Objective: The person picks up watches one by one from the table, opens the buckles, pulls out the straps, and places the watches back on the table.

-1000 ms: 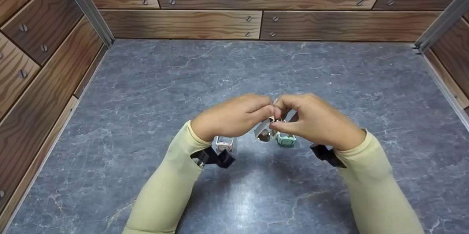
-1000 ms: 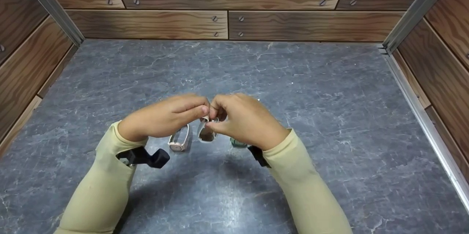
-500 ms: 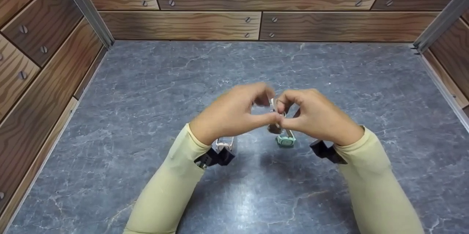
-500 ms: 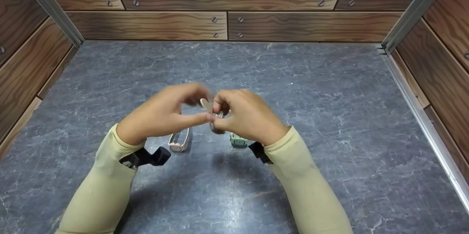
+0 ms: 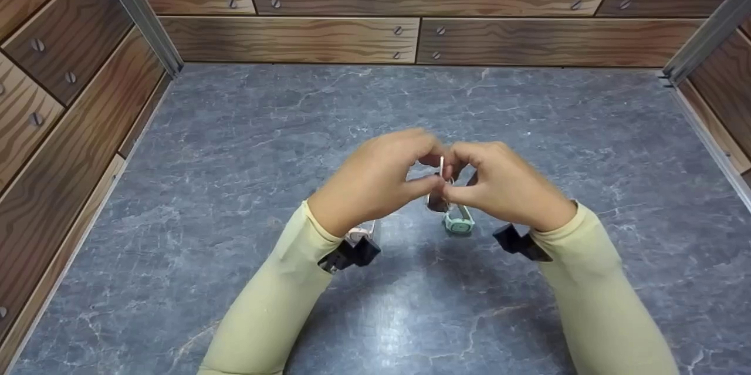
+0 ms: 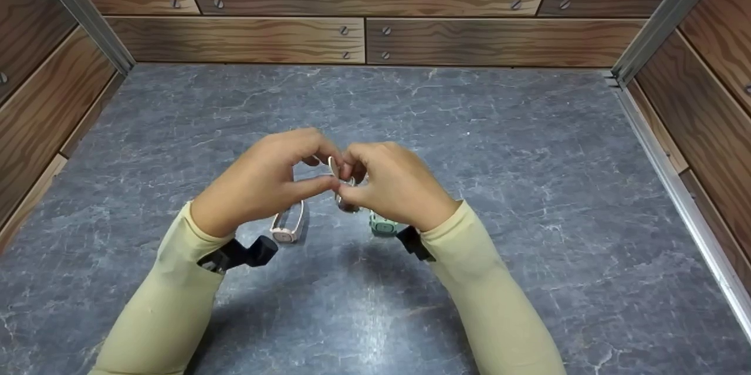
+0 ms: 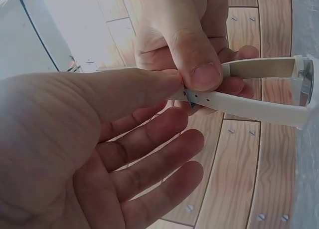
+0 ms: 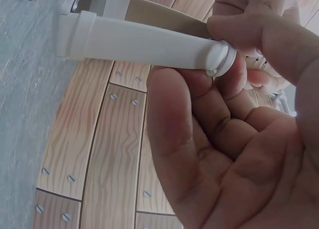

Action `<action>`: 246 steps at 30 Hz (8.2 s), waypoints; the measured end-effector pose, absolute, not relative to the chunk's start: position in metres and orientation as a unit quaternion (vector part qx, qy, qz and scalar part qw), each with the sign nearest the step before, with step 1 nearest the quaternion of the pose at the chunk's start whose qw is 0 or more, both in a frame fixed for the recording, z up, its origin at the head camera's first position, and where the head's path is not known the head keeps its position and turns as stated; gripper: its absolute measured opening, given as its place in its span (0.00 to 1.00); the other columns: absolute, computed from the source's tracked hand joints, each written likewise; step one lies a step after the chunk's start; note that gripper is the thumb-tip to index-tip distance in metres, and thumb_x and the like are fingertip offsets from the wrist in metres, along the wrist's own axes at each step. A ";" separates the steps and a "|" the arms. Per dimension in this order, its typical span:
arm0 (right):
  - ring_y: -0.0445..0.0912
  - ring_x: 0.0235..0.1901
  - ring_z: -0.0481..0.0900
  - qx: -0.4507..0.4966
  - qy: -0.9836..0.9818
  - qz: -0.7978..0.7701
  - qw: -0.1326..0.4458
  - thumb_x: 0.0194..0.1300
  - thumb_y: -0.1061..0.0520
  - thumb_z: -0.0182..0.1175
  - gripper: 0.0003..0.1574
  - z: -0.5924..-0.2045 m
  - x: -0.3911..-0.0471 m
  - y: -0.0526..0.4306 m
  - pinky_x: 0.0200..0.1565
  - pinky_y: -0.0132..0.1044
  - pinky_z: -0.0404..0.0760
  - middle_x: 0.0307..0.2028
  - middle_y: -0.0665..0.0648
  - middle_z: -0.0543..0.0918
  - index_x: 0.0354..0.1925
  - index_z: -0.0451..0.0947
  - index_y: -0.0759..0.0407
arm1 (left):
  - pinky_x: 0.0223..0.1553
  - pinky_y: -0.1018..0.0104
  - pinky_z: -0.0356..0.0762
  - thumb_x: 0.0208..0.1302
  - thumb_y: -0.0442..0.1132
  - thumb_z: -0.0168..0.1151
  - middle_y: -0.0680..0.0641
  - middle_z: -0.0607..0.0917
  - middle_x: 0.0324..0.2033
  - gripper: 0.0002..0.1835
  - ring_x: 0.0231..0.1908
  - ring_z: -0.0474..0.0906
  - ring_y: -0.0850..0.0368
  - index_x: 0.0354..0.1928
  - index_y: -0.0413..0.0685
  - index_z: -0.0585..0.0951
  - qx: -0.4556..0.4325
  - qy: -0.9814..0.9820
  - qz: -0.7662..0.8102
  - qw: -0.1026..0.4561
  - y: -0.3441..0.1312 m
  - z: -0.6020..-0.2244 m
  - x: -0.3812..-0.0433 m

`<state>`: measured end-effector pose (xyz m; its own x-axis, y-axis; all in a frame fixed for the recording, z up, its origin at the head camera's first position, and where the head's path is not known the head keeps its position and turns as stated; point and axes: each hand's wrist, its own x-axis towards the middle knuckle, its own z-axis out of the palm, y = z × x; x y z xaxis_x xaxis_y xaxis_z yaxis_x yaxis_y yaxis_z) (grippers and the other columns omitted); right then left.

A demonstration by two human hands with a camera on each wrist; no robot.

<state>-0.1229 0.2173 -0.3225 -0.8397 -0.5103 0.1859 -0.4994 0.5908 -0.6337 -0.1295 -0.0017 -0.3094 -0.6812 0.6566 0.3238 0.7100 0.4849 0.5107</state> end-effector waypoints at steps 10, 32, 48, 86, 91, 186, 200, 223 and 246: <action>0.43 0.30 0.76 -0.314 0.851 -0.419 0.050 0.68 0.59 0.70 0.10 -0.321 -0.123 0.221 0.31 0.32 0.74 0.33 0.48 0.82 0.34 0.77 0.54 | 0.45 0.71 0.79 0.66 0.39 0.72 0.57 0.89 0.38 0.04 0.41 0.84 0.67 0.41 0.52 0.87 -0.421 -0.833 -0.355 0.053 -0.007 -0.305 -0.132; 0.41 0.30 0.75 -0.311 0.781 -0.519 0.157 0.69 0.64 0.67 0.08 -0.323 -0.130 0.225 0.31 0.30 0.75 0.38 0.59 0.79 0.39 0.75 0.62 | 0.32 0.69 0.79 0.66 0.36 0.69 0.58 0.87 0.34 0.03 0.34 0.82 0.66 0.39 0.52 0.85 -0.385 -0.795 -0.468 -0.028 -0.011 -0.305 -0.132; 0.39 0.26 0.71 -0.328 0.771 -0.526 0.143 0.68 0.66 0.66 0.10 -0.324 -0.131 0.227 0.29 0.30 0.73 0.32 0.56 0.77 0.35 0.72 0.64 | 0.37 0.68 0.81 0.75 0.40 0.62 0.57 0.87 0.39 0.03 0.37 0.83 0.66 0.45 0.50 0.81 -0.416 -0.781 -0.464 -0.042 -0.010 -0.307 -0.135; 0.44 0.32 0.82 -0.378 0.794 -0.364 -0.306 0.58 0.72 0.67 0.09 -0.326 -0.124 0.207 0.34 0.29 0.81 0.32 0.54 0.85 0.35 0.82 0.61 | 0.40 0.66 0.81 0.70 0.40 0.70 0.53 0.87 0.35 0.08 0.36 0.83 0.60 0.46 0.47 0.83 -0.318 -0.781 -0.536 -0.037 -0.004 -0.308 -0.136; 0.46 0.32 0.81 -0.374 0.836 -0.270 -0.295 0.62 0.67 0.67 0.06 -0.325 -0.126 0.209 0.33 0.35 0.82 0.31 0.55 0.83 0.34 0.80 0.59 | 0.39 0.68 0.81 0.70 0.39 0.69 0.53 0.87 0.34 0.10 0.34 0.83 0.62 0.50 0.47 0.82 -0.314 -0.816 -0.484 -0.031 -0.004 -0.309 -0.137; 0.48 0.35 0.89 -0.236 0.911 -0.299 -0.155 0.74 0.62 0.59 0.04 -0.325 -0.130 0.218 0.39 0.40 0.89 0.36 0.56 0.88 0.39 0.77 0.61 | 0.40 0.64 0.80 0.74 0.42 0.62 0.54 0.88 0.37 0.04 0.35 0.82 0.61 0.41 0.51 0.82 -0.283 -0.888 -0.356 -0.069 -0.008 -0.318 -0.147; 0.47 0.36 0.88 -0.228 0.898 -0.343 -0.156 0.72 0.65 0.62 0.02 -0.320 -0.133 0.218 0.41 0.40 0.87 0.35 0.56 0.88 0.38 0.78 0.63 | 0.40 0.66 0.79 0.72 0.42 0.66 0.56 0.88 0.34 0.04 0.34 0.82 0.62 0.41 0.51 0.86 -0.219 -0.881 -0.419 0.012 -0.011 -0.310 -0.150; 0.45 0.34 0.87 -0.228 0.907 -0.327 -0.137 0.72 0.63 0.60 0.02 -0.322 -0.131 0.220 0.39 0.38 0.87 0.35 0.55 0.87 0.39 0.79 0.62 | 0.43 0.64 0.79 0.70 0.43 0.69 0.57 0.90 0.37 0.07 0.37 0.84 0.63 0.43 0.51 0.83 -0.201 -0.894 -0.401 -0.007 -0.011 -0.313 -0.148; 0.45 0.35 0.87 -0.245 0.901 -0.342 -0.109 0.68 0.67 0.63 0.09 -0.324 -0.134 0.220 0.41 0.37 0.87 0.39 0.56 0.88 0.46 0.79 0.64 | 0.44 0.63 0.79 0.69 0.42 0.69 0.57 0.89 0.39 0.06 0.38 0.84 0.63 0.43 0.53 0.81 -0.215 -0.903 -0.371 -0.013 -0.010 -0.313 -0.149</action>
